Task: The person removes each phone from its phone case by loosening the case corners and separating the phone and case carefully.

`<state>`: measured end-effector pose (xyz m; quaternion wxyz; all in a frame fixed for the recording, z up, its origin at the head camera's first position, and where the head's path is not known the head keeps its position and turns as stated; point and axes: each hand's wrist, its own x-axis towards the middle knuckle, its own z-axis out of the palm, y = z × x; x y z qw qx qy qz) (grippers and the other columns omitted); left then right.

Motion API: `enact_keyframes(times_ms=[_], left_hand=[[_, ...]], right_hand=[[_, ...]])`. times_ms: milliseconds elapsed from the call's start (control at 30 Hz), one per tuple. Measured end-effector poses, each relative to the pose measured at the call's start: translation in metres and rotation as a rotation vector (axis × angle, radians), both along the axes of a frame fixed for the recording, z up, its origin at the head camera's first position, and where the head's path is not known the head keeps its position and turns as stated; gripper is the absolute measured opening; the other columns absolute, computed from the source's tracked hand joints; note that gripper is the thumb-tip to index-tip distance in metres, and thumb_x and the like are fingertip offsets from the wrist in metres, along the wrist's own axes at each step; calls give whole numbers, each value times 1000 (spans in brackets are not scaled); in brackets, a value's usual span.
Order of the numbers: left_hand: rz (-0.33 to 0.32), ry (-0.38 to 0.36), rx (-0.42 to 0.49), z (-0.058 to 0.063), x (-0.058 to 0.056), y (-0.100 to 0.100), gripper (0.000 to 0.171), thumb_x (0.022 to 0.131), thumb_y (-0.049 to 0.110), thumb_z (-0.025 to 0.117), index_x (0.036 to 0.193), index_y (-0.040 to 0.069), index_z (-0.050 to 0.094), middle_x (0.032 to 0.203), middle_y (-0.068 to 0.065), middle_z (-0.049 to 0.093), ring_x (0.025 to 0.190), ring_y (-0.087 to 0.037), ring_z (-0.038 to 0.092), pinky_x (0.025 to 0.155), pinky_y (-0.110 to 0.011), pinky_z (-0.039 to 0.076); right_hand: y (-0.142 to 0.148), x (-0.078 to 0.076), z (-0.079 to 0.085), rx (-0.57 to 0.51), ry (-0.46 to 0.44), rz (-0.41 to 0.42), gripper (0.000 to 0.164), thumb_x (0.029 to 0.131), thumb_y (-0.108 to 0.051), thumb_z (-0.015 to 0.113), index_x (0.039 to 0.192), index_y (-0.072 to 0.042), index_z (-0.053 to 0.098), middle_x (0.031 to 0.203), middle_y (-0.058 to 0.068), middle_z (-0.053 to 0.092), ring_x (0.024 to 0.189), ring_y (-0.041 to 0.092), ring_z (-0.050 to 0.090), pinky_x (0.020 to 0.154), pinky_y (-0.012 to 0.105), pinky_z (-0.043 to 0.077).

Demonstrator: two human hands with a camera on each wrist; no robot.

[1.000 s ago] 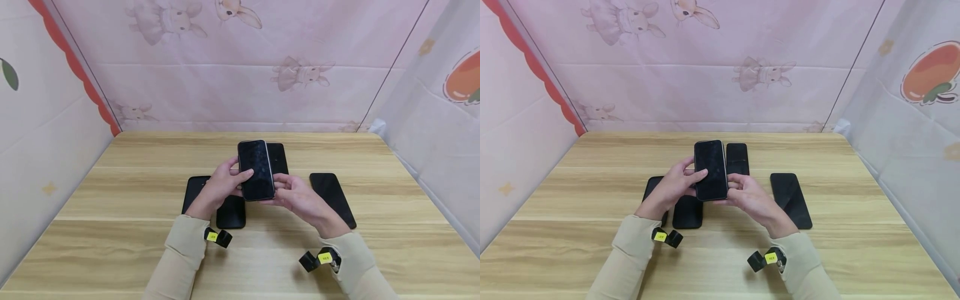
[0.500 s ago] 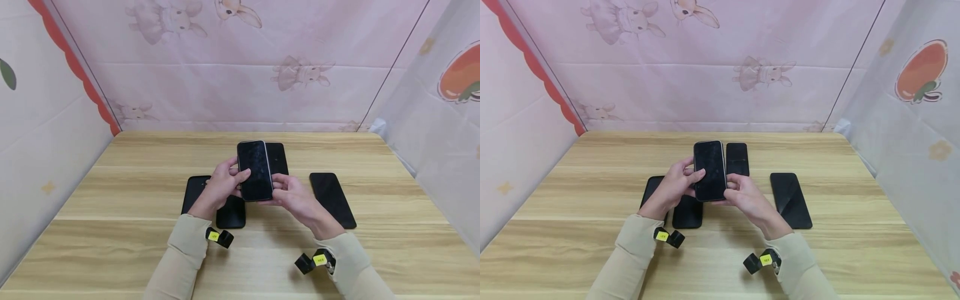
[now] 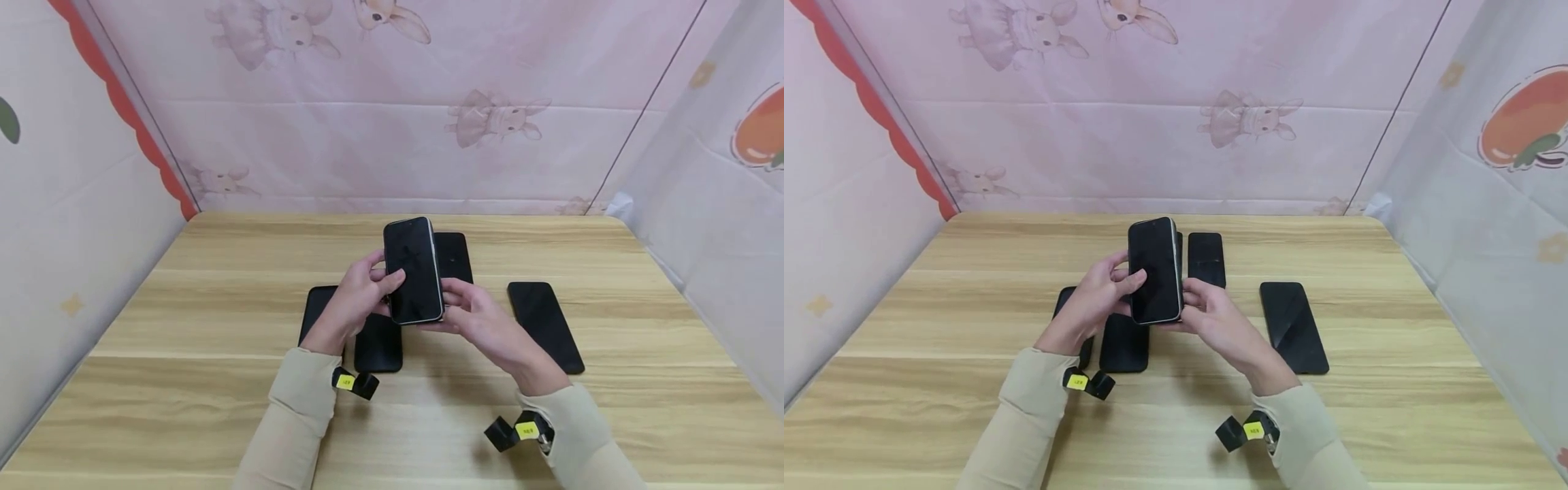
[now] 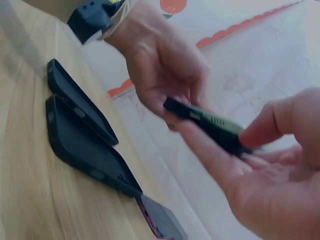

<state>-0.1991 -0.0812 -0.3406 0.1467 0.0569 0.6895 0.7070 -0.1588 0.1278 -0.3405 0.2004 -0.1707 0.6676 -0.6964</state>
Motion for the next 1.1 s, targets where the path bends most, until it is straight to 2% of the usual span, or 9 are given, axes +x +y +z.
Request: enact_keyframes(times_ms=[267,467,567,700,900,1100], left_hand=[[-80,-30,11,-4,-1,-6,49,100,15,59,145,6,42,119,-25,67,83,-21,71,69,-42,62],[-75,-48,-8,-6,-1,-4,47,99,17,61,141,4,45,124,-23,65,87,-19,70,72,-41,62],[-76,-51,-28,-7,-1,-2,45,99,17,61,139,3,46,125,-22,65,88,-19,71,74,-41,62],[-82,-54,-22,-9,0,1,41,100,14,59,136,2,45,120,-23,66,84,-19,71,71,-42,62],[-113,-68,60,-10,-1,2,39,102,12,55,137,1,42,117,-23,66,85,-19,71,72,-43,62],[-81,-69,46,-12,-1,4,39,101,14,57,135,-1,43,117,-22,66,83,-17,71,70,-39,62]], right_hand=[[8,-2,-1,-1,2,61,60,98,6,39,154,-5,21,145,27,48,120,31,63,101,43,51],[10,-1,-1,-57,24,45,79,92,14,43,157,-19,14,141,30,49,115,29,65,99,48,52],[9,0,0,-37,48,15,87,91,15,46,158,-28,12,139,27,51,114,27,65,98,44,54],[5,2,0,-23,68,-33,88,90,14,48,157,-31,13,134,22,55,116,24,64,93,31,55],[-1,2,-3,-69,91,-113,73,89,14,41,151,-23,22,123,21,57,107,24,64,82,31,55],[-1,-2,-10,-23,122,-190,35,99,2,42,132,-9,35,111,20,58,84,26,67,71,39,60]])
